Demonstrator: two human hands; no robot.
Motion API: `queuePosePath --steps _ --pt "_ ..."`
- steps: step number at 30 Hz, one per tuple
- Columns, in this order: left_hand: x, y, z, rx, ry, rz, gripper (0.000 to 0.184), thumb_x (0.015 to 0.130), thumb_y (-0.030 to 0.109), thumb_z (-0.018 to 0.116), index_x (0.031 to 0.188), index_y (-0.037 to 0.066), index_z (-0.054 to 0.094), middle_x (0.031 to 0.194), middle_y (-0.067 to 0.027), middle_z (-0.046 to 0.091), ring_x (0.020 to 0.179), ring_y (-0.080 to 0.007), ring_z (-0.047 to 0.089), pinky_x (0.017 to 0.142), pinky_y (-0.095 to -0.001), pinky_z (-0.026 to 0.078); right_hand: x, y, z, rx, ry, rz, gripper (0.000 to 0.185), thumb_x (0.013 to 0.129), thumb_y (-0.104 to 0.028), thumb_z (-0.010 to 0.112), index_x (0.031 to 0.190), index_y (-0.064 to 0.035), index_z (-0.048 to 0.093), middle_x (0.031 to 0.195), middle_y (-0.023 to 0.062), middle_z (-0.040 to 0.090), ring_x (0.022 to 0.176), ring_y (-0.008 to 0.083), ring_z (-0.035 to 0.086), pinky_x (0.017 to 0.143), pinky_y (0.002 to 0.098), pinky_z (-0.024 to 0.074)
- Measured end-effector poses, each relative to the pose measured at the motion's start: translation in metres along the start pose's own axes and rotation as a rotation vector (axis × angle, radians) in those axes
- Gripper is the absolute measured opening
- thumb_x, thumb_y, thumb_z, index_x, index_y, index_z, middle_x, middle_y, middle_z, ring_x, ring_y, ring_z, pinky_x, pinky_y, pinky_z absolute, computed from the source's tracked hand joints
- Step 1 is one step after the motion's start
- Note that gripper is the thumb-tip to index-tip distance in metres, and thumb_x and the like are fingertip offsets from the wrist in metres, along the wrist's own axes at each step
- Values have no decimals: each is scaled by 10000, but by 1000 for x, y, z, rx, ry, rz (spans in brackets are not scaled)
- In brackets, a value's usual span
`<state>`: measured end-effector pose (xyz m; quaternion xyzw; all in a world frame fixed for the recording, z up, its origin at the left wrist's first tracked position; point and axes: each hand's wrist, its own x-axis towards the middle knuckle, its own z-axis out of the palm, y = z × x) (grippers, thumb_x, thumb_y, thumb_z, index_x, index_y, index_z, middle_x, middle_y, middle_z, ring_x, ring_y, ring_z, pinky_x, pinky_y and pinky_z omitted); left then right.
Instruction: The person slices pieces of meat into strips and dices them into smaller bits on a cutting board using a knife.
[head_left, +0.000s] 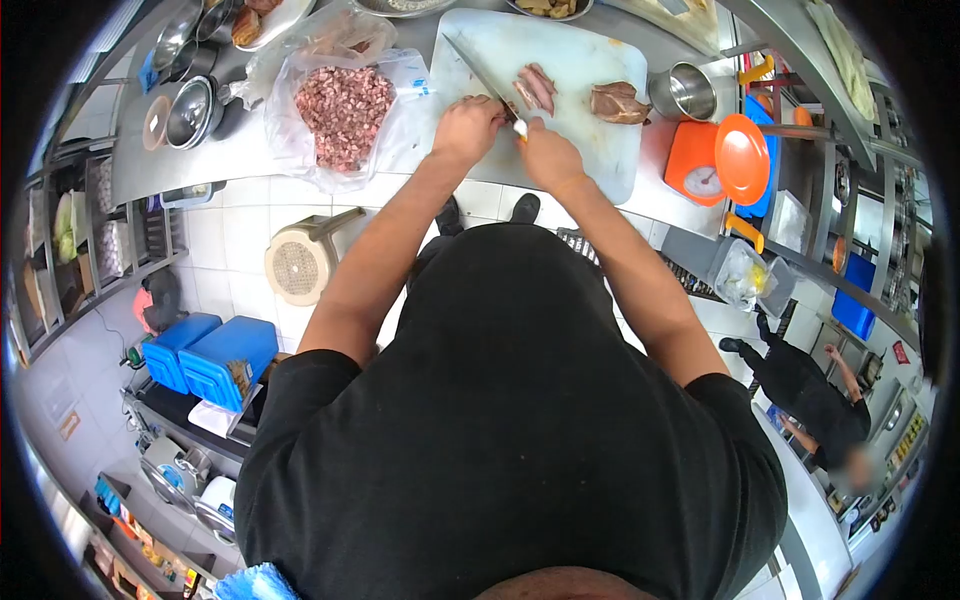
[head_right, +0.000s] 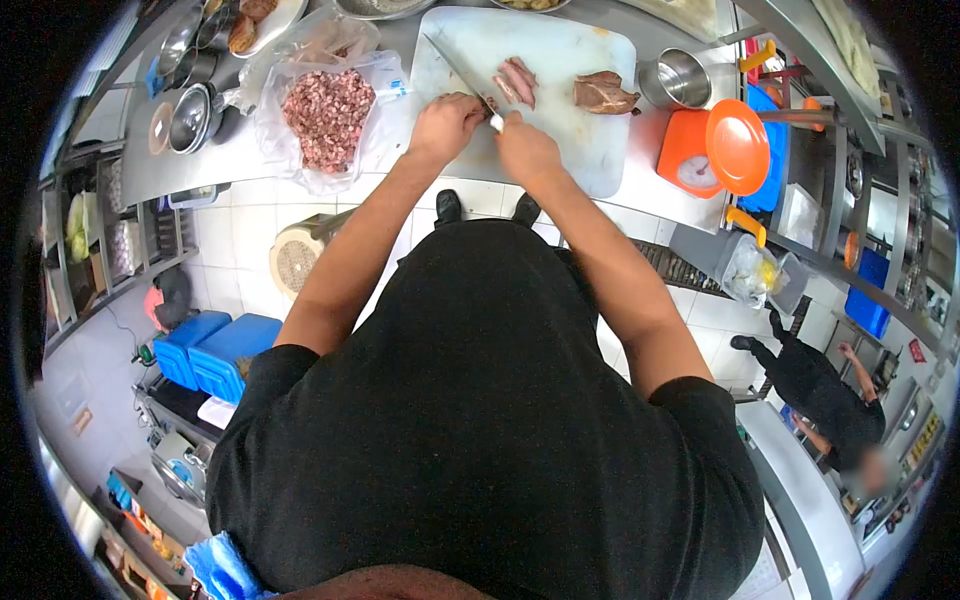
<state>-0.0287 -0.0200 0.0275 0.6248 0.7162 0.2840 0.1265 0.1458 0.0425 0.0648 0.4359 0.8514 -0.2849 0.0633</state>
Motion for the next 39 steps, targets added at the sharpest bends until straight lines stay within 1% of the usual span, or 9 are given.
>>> queuePosePath --steps 3,7,12,17,21,28,31,36,39 --pt "1 1 -1 -14 9 14 120 899 179 754 977 88 747 960 -115 736 963 -351 701 879 -474 560 16 1 -7 -25 22 -61 373 1035 -295 610 1149 55 549 948 289 743 902 471 738 803 556 575" --pt "-2 0 -3 -11 26 36 127 900 184 756 975 82 744 980 -113 744 974 -343 705 884 -466 560 -17 -9 -36 -53 -66 -25 361 1030 -283 611 1153 52 554 966 282 746 917 465 741 821 553 575" --pt "-4 -2 -2 -19 24 70 124 907 178 749 972 72 740 989 -114 746 977 -343 706 881 -459 561 -13 -1 8 -10 -22 53 365 1024 -292 617 1161 42 565 998 271 752 944 458 744 842 541 579" --pt "2 -7 -4 -23 -13 46 143 910 183 750 1002 74 752 1014 -110 751 980 -345 706 881 -459 566 6 -11 -21 -36 -50 -19 379 1025 -298 617 1157 53 563 1005 281 751 951 457 745 844 544 579" --pt "-10 -1 -15 -44 -19 -8 154 916 174 741 1031 75 768 1052 -100 760 1010 -340 710 901 -447 570 -27 -22 -44 -75 -102 -3 375 1028 -287 608 1159 62 565 1010 287 750 958 458 744 851 549 575" --pt "-10 -13 -7 -5 -31 52 139 920 151 732 1025 67 770 1086 -107 757 1046 -340 704 930 -445 563 -11 -16 7 11 -29 59 358 1022 -276 613 1153 55 571 1001 296 744 954 468 738 855 555 569" --pt "-8 -11 -12 -3 -78 41 139 912 141 734 1023 65 765 1076 -115 755 1036 -343 703 932 -450 559 1 -22 -3 20 -24 28 385 1022 -296 630 1152 61 564 977 308 737 932 480 730 844 569 562" --pt "-13 -2 -22 -65 7 -6 144 903 144 733 1017 60 754 1042 -119 757 1014 -353 704 924 -459 558 -29 -30 -42 -47 -114 20 342 1015 -256 608 1159 51 573 1022 281 751 949 468 742 851 554 575" --pt "-15 -7 -21 -25 -7 7 131 908 134 718 1012 60 751 1031 -120 757 1009 -355 705 917 -464 558 -42 -30 -24 -40 -102 50 344 1011 -250 612 1163 56 569 1021 293 748 945 473 741 851 556 575"
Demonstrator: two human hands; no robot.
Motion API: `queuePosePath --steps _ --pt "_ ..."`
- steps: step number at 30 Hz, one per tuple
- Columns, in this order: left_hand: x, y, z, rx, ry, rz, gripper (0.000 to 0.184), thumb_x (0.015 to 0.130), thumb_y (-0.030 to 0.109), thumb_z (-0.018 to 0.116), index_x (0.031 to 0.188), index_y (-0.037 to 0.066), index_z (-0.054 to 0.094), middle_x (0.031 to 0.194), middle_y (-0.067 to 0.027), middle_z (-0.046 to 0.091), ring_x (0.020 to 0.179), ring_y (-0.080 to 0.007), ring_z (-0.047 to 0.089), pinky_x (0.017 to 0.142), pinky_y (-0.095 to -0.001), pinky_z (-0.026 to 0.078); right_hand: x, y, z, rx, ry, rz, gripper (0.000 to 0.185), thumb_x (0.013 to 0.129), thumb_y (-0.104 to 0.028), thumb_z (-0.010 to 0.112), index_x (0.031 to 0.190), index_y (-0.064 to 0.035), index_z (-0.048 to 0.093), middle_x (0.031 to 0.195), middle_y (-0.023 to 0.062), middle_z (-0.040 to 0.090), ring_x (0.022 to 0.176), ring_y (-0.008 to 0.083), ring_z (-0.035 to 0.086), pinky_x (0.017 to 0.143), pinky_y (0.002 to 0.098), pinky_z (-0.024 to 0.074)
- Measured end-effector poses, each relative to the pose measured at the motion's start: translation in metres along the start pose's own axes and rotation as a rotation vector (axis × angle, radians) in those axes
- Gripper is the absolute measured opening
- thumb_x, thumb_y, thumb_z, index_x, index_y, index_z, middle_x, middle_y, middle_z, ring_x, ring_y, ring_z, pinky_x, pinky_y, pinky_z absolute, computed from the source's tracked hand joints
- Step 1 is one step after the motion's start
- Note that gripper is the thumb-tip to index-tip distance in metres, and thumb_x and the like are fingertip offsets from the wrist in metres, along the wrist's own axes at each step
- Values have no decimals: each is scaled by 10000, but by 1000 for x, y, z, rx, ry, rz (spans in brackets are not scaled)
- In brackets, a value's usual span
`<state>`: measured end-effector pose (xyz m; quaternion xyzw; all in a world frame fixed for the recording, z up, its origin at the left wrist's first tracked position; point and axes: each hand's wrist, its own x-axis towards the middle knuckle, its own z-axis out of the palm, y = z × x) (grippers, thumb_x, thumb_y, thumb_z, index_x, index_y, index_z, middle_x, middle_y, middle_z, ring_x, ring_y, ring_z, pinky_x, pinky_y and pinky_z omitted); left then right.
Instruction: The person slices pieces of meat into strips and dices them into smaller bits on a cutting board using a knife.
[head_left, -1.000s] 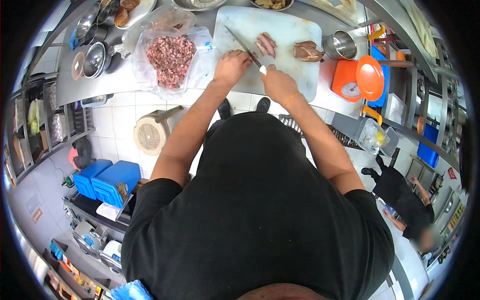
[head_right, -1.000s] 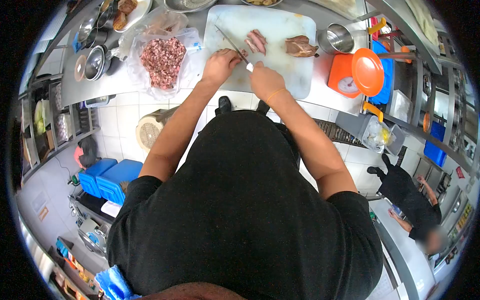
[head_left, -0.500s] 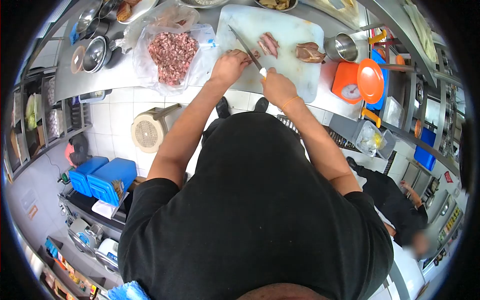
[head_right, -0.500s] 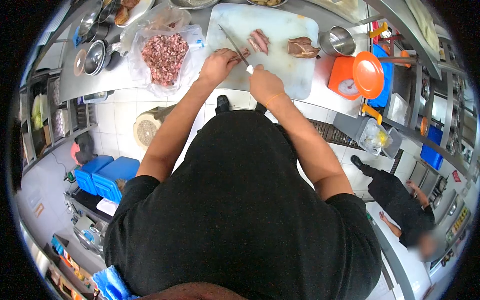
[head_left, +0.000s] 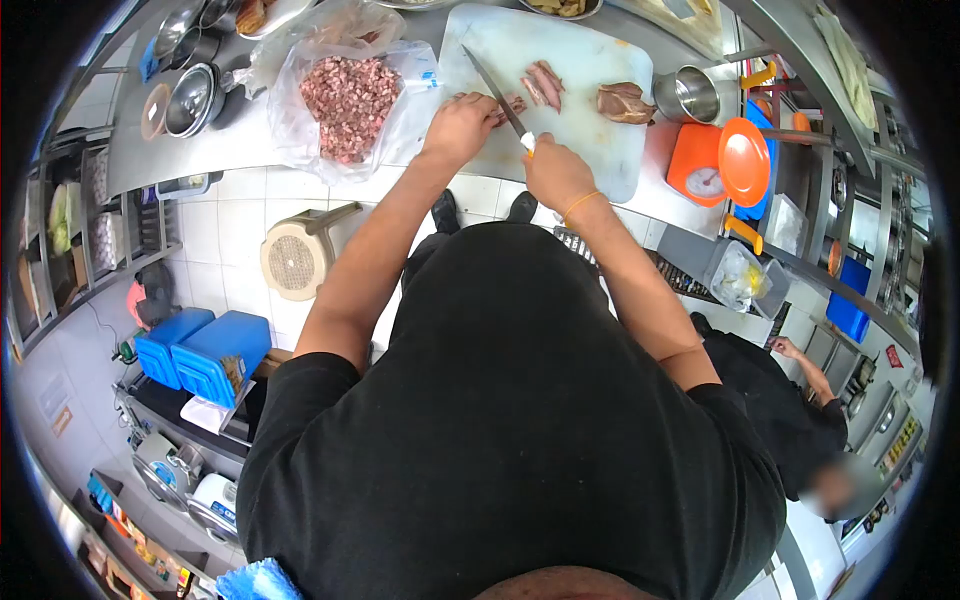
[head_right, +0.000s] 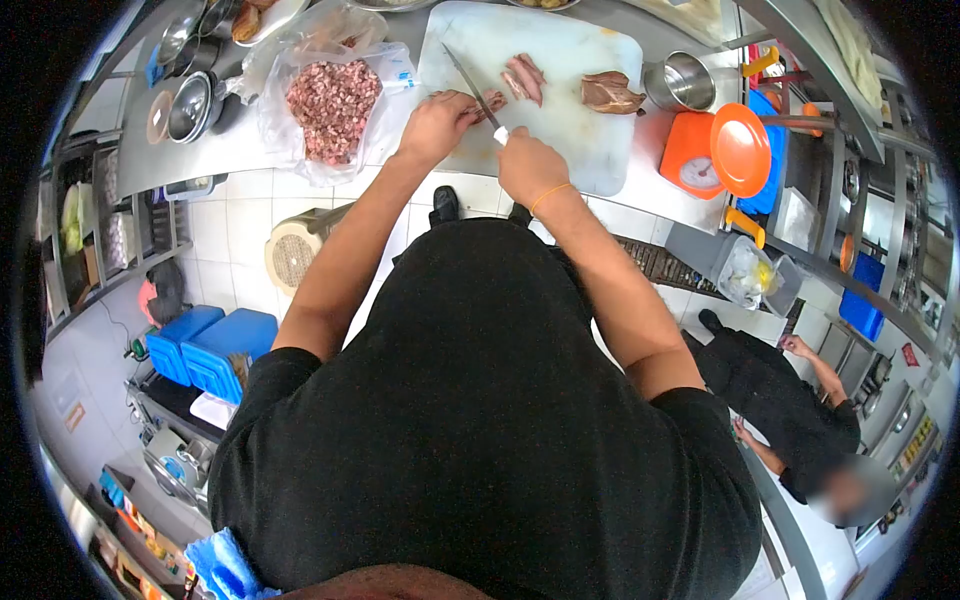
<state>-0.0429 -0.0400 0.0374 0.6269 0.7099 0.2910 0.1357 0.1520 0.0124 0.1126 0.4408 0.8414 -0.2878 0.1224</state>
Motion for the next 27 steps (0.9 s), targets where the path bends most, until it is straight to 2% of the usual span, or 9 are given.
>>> queuePosePath --steps 3,7,10,14,21,24,27 --pt "2 -8 9 38 -19 20 121 917 115 696 1011 61 751 1023 -123 757 998 -358 708 907 -464 561 23 7 42 87 90 35 354 1009 -252 618 1170 58 563 1018 304 745 948 477 739 857 558 573" --pt "5 -8 5 81 -59 32 121 920 96 676 1008 59 750 1018 -131 757 982 -361 712 900 -463 564 43 -3 34 92 102 9 403 1024 -295 617 1183 69 555 979 302 740 947 490 725 852 570 559" --pt "4 -6 -1 -10 -61 21 110 916 101 680 992 56 745 1031 -140 757 982 -362 712 900 -458 565 42 -9 9 69 91 -12 387 1019 -281 618 1184 64 559 985 300 743 951 480 730 859 563 562" --pt "-3 -4 1 -10 49 -4 86 908 109 690 955 51 733 995 -154 745 970 -368 706 883 -465 563 13 -9 -6 6 36 -15 354 1012 -243 619 1183 60 558 996 301 747 957 469 739 872 553 567" --pt "-4 -8 8 85 107 46 63 887 97 702 922 49 721 952 -151 729 949 -381 691 859 -480 560 -13 -4 11 -26 22 14 342 1016 -244 622 1150 63 552 960 306 742 919 486 738 844 567 568" --pt "-4 -11 12 55 101 59 64 884 93 702 926 50 722 956 -145 730 949 -381 690 865 -487 559 16 3 44 27 73 27 354 1019 -252 622 1156 66 547 964 311 740 925 491 735 844 572 567" --pt "-7 -10 6 63 51 45 87 881 94 706 952 51 734 967 -145 734 957 -381 691 879 -486 560 38 -8 31 16 75 -20 372 1024 -277 614 1163 64 564 1001 305 743 966 473 736 858 563 570"
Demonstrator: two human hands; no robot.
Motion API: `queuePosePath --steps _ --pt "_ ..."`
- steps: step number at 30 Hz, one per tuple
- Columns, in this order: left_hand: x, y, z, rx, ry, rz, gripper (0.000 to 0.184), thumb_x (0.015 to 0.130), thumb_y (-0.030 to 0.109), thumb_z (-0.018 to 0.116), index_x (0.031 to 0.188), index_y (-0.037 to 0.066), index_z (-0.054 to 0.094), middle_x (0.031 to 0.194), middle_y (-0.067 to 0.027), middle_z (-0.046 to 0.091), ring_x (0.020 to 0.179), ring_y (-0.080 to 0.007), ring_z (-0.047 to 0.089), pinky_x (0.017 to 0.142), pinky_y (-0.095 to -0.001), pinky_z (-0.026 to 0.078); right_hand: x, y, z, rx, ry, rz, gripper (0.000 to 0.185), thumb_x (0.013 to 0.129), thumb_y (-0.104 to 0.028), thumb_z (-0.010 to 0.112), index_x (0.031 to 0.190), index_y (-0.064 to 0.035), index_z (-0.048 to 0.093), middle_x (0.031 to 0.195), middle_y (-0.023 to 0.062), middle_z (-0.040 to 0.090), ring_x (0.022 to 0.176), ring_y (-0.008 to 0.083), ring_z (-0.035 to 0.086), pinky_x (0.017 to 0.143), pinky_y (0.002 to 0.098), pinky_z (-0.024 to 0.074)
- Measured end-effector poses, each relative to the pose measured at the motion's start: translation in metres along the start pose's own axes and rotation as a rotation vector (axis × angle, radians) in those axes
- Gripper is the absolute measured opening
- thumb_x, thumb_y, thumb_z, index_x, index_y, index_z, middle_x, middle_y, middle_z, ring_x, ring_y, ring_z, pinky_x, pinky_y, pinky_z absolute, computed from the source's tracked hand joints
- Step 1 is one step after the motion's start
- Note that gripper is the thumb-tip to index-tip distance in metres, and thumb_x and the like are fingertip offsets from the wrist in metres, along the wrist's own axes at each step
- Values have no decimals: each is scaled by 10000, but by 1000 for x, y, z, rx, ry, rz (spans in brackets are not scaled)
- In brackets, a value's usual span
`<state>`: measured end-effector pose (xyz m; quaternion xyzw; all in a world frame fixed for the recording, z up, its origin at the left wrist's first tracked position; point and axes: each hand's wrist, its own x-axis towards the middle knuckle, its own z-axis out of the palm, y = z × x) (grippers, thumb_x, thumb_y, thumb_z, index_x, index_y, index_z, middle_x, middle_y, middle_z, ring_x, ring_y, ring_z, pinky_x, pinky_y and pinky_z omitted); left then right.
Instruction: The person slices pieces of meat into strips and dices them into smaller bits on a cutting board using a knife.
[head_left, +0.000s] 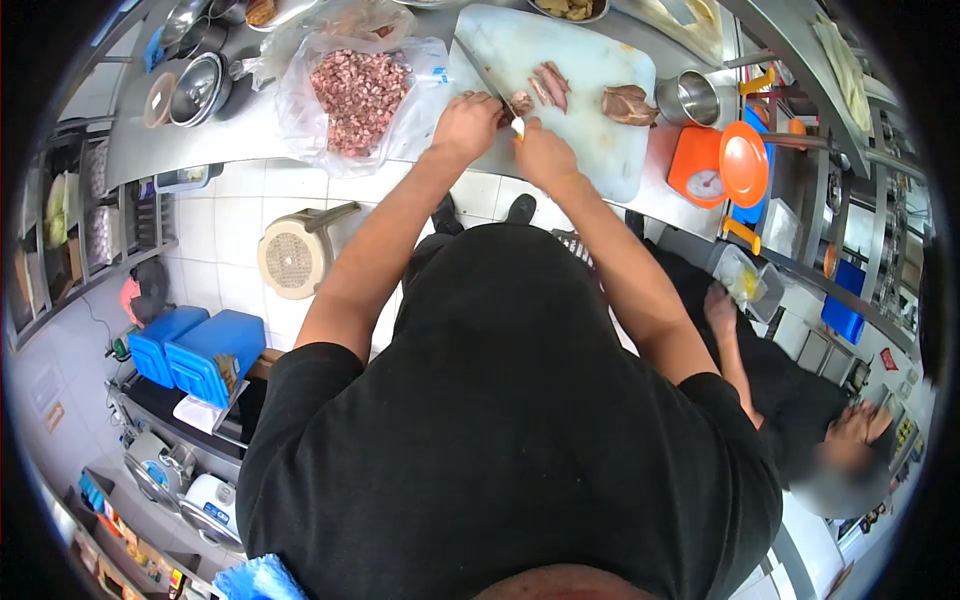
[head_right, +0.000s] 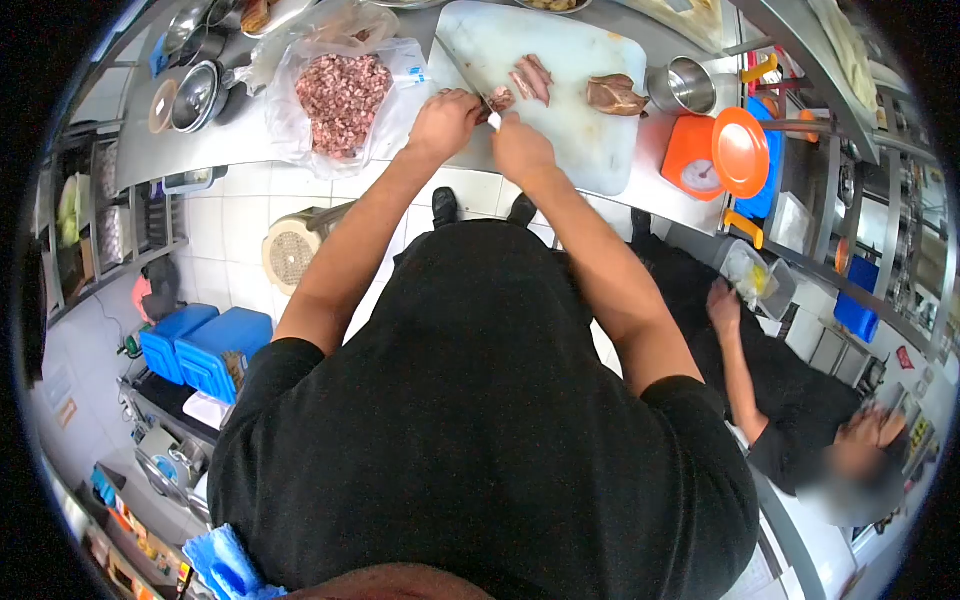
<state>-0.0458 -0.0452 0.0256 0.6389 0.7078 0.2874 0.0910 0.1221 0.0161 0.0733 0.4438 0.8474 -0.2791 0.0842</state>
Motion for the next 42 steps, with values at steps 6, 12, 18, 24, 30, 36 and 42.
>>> queuePosePath --steps 6,12,18,24,30,36,42 --pt "-4 5 -11 -76 13 -66 136 879 99 716 1003 53 747 1007 -150 745 993 -379 693 910 -480 557 -30 -10 -39 -57 -74 -31 371 1023 -274 607 1163 67 567 1008 300 746 973 472 736 869 555 573" --pt "-4 0 -2 14 -17 -41 63 912 97 675 937 63 722 993 -140 738 994 -359 695 934 -475 549 -23 -5 12 40 -12 64 365 1023 -267 608 1153 70 560 998 307 743 956 488 735 870 560 571" --pt "-1 -3 -8 -48 -59 -90 125 905 93 686 1011 74 750 1031 -146 744 1025 -372 696 934 -476 558 -6 -16 -23 -7 -33 -22 363 1014 -260 616 1148 73 569 1002 310 742 959 470 742 868 554 575" --pt "-7 -3 -15 -33 -82 -133 151 920 106 660 1034 64 750 1061 -153 731 1041 -375 697 945 -488 555 -44 -19 -17 11 -66 33 367 1008 -258 623 1140 81 574 1011 312 741 969 463 744 872 548 575" --pt "-5 -10 -8 -41 -108 -113 140 926 110 641 1001 44 739 1062 -167 718 1025 -392 696 920 -502 566 -5 -13 17 65 12 34 405 1012 -285 629 1153 89 564 980 321 736 948 486 734 867 558 572" --pt "-9 -1 -21 -41 -82 -190 159 915 118 687 1047 63 755 1058 -158 721 1020 -384 701 912 -488 571 -26 -27 -31 -11 -35 -24 368 1013 -261 601 1134 87 582 980 314 739 948 478 737 867 546 576" --pt "-11 -7 -14 -33 -112 -215 160 898 96 698 1043 61 754 1045 -149 722 1004 -377 705 898 -484 575 -60 -30 -14 8 -89 67 357 1019 -248 594 1154 81 558 976 308 739 967 483 734 879 556 570"
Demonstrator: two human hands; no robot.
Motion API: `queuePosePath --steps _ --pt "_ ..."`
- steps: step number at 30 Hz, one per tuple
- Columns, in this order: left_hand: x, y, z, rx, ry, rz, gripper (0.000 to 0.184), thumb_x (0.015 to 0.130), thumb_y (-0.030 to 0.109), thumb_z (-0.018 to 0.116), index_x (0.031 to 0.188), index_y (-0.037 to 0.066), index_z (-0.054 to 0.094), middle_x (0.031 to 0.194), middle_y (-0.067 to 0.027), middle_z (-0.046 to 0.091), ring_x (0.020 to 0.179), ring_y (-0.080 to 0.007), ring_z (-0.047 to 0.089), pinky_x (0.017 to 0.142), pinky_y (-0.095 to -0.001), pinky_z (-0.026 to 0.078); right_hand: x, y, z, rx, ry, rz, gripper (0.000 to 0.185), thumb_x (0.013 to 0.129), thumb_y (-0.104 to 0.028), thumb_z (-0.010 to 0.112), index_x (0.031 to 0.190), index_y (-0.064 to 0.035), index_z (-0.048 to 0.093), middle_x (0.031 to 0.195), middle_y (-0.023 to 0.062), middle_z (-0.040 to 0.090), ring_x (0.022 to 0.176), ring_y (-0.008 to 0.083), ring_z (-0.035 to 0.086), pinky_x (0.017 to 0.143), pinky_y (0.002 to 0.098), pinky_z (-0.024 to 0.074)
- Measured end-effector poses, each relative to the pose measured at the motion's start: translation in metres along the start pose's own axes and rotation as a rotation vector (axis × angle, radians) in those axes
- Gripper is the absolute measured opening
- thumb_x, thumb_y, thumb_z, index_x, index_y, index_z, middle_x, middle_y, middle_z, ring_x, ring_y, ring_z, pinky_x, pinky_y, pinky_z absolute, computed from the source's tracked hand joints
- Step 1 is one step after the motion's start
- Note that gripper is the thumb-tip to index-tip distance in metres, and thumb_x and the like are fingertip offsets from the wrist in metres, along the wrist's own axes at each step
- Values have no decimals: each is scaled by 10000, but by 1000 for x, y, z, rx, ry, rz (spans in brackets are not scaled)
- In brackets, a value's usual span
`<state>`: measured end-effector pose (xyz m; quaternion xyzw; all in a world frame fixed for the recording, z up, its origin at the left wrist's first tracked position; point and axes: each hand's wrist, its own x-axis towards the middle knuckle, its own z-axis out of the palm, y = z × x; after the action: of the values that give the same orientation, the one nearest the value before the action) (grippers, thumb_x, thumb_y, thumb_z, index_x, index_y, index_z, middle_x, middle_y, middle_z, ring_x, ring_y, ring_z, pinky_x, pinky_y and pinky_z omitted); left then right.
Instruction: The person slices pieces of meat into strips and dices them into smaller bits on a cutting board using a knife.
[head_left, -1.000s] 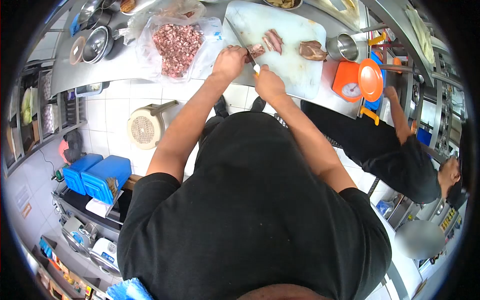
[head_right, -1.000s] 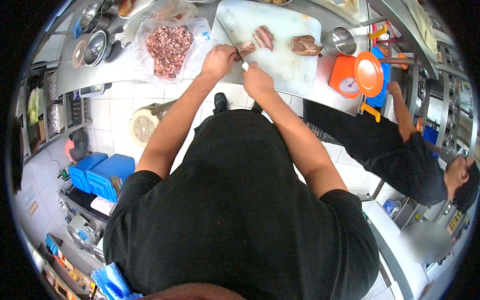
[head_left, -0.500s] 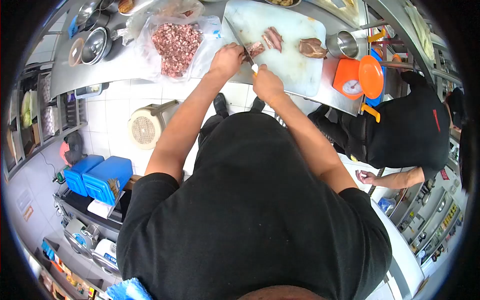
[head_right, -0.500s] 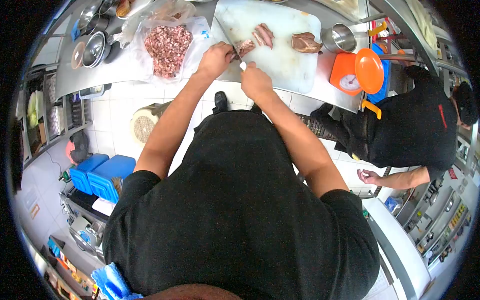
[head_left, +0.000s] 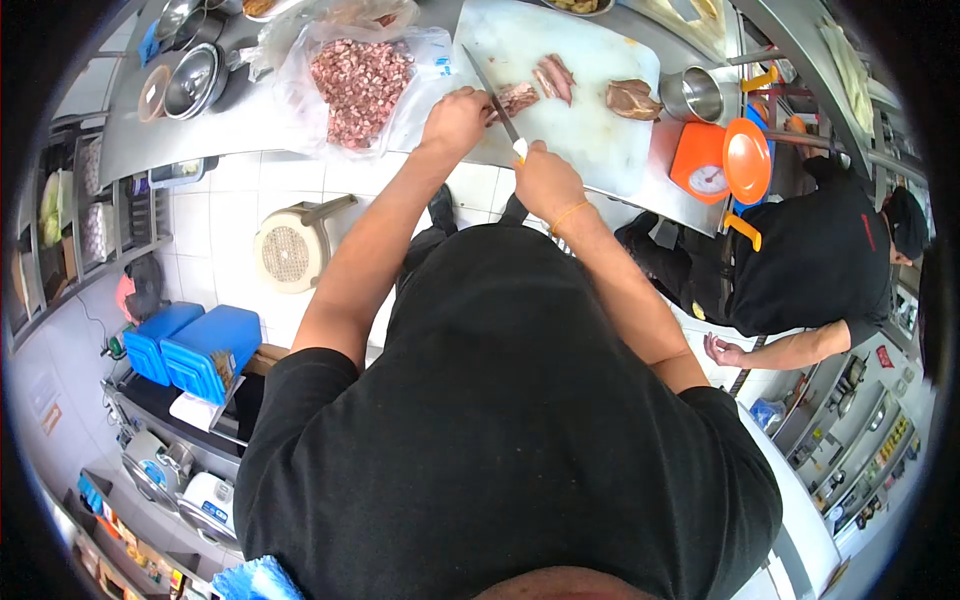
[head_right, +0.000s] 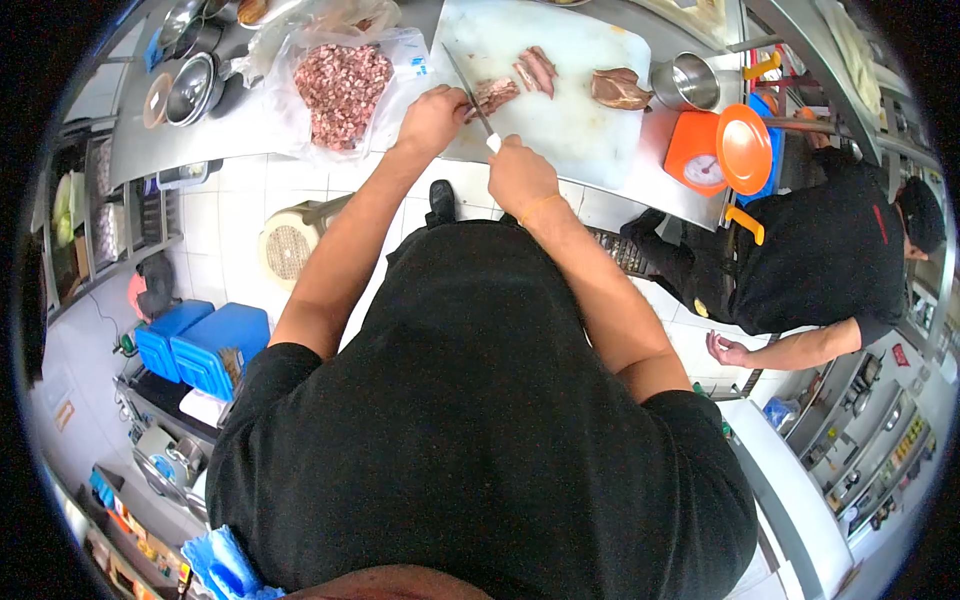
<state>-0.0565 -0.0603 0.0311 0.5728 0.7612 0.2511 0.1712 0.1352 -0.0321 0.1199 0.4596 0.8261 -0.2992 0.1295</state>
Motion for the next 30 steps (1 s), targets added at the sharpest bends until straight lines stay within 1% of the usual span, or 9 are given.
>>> queuePosePath --steps 6,10,13,16,22,24,25,28,30 --pt "3 -11 10 21 23 81 144 894 78 674 1016 64 749 1024 -150 724 993 -374 707 880 -482 581 41 5 36 62 63 25 395 1020 -269 609 1184 83 536 1000 320 737 972 497 727 887 564 567" --pt "3 -4 0 19 -48 39 157 908 76 647 1024 57 750 1038 -156 730 989 -378 711 879 -484 585 63 -5 13 30 51 -30 419 1017 -273 611 1212 92 546 1023 324 736 993 491 727 900 556 566" --pt "-7 4 -13 -27 -2 11 165 917 71 631 1026 51 752 1052 -166 732 986 -386 714 883 -486 588 45 -6 -7 36 33 -70 424 1010 -265 616 1226 95 556 1028 324 737 1003 483 729 904 549 566" --pt "-10 -2 -11 33 40 17 169 916 54 623 1020 54 756 1051 -165 732 999 -385 711 889 -487 588 24 -2 -10 -31 -20 -51 399 1009 -264 619 1183 90 566 1009 317 740 986 479 734 886 548 571" --pt "-5 -5 -1 79 43 69 170 902 32 618 1007 49 750 1023 -163 719 993 -385 703 880 -490 586 18 -1 24 32 37 5 370 1010 -268 618 1122 80 565 979 313 739 949 480 738 847 565 572" --pt "-5 -8 5 65 92 106 111 882 63 644 932 54 743 998 -163 717 984 -370 712 883 -473 583 32 1 38 63 57 7 367 1010 -263 616 1126 82 568 983 315 738 952 483 736 854 569 568" --pt "-5 -9 5 60 119 125 88 872 79 657 895 56 739 985 -163 717 980 -362 716 885 -464 581 40 0 38 78 69 6 366 1009 -260 615 1129 83 570 985 317 737 954 484 735 857 571 567" --pt "-4 -9 1 81 44 104 98 876 81 654 905 63 746 983 -164 716 965 -366 717 875 -469 585 59 -4 25 48 88 -54 363 1010 -252 610 1133 88 578 995 319 736 966 487 732 869 568 565" --pt "-4 -10 -2 41 48 99 113 879 74 645 916 65 751 982 -165 716 956 -367 718 870 -471 587 59 -7 10 37 64 -64 365 1009 -249 607 1138 92 585 1007 323 734 982 485 730 881 562 564"
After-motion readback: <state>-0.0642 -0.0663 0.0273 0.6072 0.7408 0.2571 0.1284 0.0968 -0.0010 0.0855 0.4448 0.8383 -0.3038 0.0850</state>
